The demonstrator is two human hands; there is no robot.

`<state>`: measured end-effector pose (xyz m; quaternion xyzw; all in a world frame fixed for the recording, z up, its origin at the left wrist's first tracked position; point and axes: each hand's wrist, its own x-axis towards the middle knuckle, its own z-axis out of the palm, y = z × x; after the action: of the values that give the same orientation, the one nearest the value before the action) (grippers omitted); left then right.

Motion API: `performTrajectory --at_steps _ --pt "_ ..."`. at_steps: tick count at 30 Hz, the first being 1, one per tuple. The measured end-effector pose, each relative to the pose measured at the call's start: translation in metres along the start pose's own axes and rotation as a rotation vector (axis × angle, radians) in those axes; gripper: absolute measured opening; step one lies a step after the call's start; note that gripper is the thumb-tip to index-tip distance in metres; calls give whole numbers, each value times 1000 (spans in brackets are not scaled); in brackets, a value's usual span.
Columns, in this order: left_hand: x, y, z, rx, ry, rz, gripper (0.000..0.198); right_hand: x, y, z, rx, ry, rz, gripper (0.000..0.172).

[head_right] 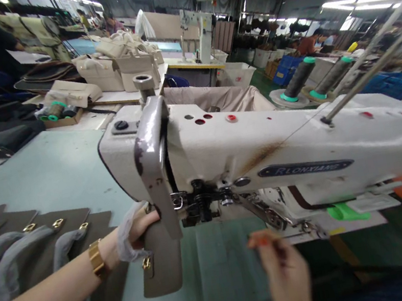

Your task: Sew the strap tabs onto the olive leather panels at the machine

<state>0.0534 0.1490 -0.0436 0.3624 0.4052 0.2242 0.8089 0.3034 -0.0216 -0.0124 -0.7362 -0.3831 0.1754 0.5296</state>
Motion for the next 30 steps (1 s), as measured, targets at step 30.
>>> performTrajectory --at_steps 30 --pt "2 9 2 -55 4 -9 40 -27 -12 131 186 -519 107 40"
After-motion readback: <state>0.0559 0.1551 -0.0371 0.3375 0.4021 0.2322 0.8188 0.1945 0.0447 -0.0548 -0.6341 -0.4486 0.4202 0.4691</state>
